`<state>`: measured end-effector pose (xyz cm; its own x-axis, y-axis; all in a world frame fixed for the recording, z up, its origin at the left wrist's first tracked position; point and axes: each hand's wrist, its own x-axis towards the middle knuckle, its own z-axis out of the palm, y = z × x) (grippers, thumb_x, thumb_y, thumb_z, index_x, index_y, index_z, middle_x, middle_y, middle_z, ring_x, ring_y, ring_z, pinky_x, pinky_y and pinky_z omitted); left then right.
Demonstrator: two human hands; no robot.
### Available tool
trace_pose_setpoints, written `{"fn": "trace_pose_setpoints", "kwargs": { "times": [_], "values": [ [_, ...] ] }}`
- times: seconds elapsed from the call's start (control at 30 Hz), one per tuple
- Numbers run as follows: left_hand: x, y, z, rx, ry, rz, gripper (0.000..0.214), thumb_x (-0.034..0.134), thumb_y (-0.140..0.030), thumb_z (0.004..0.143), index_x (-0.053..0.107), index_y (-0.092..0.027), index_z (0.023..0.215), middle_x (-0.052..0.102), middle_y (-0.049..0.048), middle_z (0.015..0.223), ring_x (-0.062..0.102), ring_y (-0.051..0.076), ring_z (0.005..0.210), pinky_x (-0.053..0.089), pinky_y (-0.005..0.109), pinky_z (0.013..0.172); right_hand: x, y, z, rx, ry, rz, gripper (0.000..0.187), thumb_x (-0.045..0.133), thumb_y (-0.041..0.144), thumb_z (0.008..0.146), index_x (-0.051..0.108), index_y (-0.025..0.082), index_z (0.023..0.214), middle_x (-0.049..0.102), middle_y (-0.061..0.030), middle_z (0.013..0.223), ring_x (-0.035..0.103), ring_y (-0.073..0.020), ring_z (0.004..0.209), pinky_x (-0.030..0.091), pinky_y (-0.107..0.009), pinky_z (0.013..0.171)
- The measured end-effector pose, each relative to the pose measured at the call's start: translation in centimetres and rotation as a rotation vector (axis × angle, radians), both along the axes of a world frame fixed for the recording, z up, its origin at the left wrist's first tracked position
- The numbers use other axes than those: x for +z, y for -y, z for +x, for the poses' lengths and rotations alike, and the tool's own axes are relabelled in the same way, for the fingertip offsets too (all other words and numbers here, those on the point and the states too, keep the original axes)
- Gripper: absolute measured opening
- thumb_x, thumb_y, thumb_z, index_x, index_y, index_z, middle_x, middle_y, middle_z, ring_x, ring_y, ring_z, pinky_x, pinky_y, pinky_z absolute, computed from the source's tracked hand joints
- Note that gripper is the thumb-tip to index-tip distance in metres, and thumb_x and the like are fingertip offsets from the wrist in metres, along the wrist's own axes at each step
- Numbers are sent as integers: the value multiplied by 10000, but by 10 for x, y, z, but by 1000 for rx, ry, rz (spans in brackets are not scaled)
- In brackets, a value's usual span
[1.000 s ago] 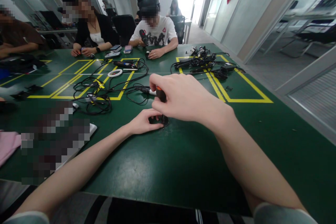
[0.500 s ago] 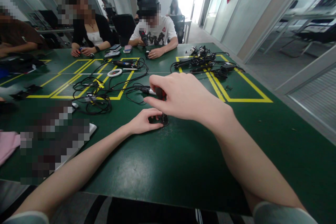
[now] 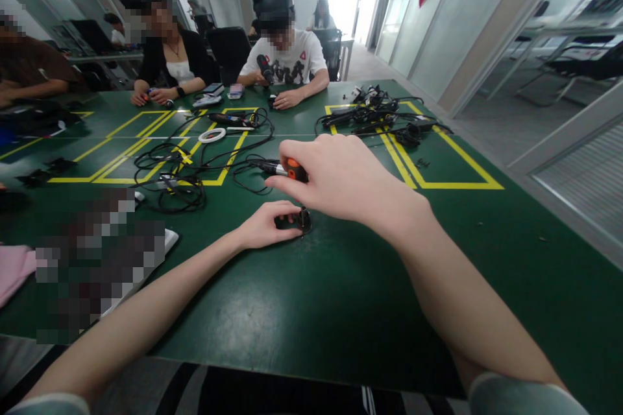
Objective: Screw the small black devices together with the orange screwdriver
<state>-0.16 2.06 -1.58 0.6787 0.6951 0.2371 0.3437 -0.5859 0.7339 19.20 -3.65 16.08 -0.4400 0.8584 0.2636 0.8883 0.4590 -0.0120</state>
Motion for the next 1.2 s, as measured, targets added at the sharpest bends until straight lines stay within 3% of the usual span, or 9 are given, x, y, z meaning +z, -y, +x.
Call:
{"fn": "trace_pose_setpoints", "kwargs": {
  "times": [0.17,0.33,0.4,0.53,0.73,0.93,1.03,1.13,1.2],
  "values": [
    [1,0,-1,-22,0,4,399,823,-315,857,781,-181,1230,759,63,1041,708,186,882,574,311,857,4,2,1,24,-34,-33,222,573,305,890,673,208,1064,694,-31,764,580,-196,652,289,-292,624],
    [3,1,-1,-18,-12,3,399,823,-311,858,779,-184,1234,765,68,1068,714,192,901,573,319,865,5,3,0,3,-22,-22,372,513,529,991,634,218,829,660,-52,707,542,-199,638,259,-303,612],
    [3,1,-1,-8,-14,7,402,827,-309,856,782,-183,1235,759,68,1056,706,184,876,571,309,845,5,3,0,-4,-20,-20,313,493,449,1005,652,218,868,660,-47,709,534,-193,631,258,-302,613],
    [4,2,-1,-15,-13,2,401,827,-302,856,781,-180,1234,760,60,1028,704,186,880,568,302,841,5,3,0,22,-42,-40,183,580,283,874,670,212,1017,689,-35,764,561,-195,657,293,-294,623],
    [4,2,0,-15,-7,4,406,825,-291,857,776,-176,1243,759,64,1053,704,182,886,565,307,859,5,2,-1,-9,-33,-20,312,515,470,998,656,213,890,666,-46,721,539,-198,637,261,-302,609],
    [4,1,0,-17,-21,2,405,824,-306,859,776,-180,1241,769,63,1047,695,182,879,567,316,856,3,1,1,29,-66,-26,184,569,271,882,672,213,1023,709,-33,784,584,-194,661,297,-293,627],
    [4,1,0,-18,-19,-3,406,821,-305,861,773,-179,1244,772,66,1056,703,190,901,569,319,861,3,2,0,49,-68,-23,179,600,359,907,672,209,972,722,-48,809,612,-204,702,304,-291,631],
    [4,2,0,0,-21,2,407,826,-315,859,779,-192,1244,765,65,1064,702,184,885,576,319,856,3,1,-1,0,-42,18,343,538,496,995,678,207,873,685,-60,727,579,-206,663,265,-298,609],
    [4,2,0,2,-21,8,404,829,-319,858,783,-194,1240,761,63,1055,697,176,864,579,317,851,3,1,0,-25,-25,19,354,506,467,1015,685,208,852,660,-57,689,549,-201,631,250,-304,598]
  ]
}}
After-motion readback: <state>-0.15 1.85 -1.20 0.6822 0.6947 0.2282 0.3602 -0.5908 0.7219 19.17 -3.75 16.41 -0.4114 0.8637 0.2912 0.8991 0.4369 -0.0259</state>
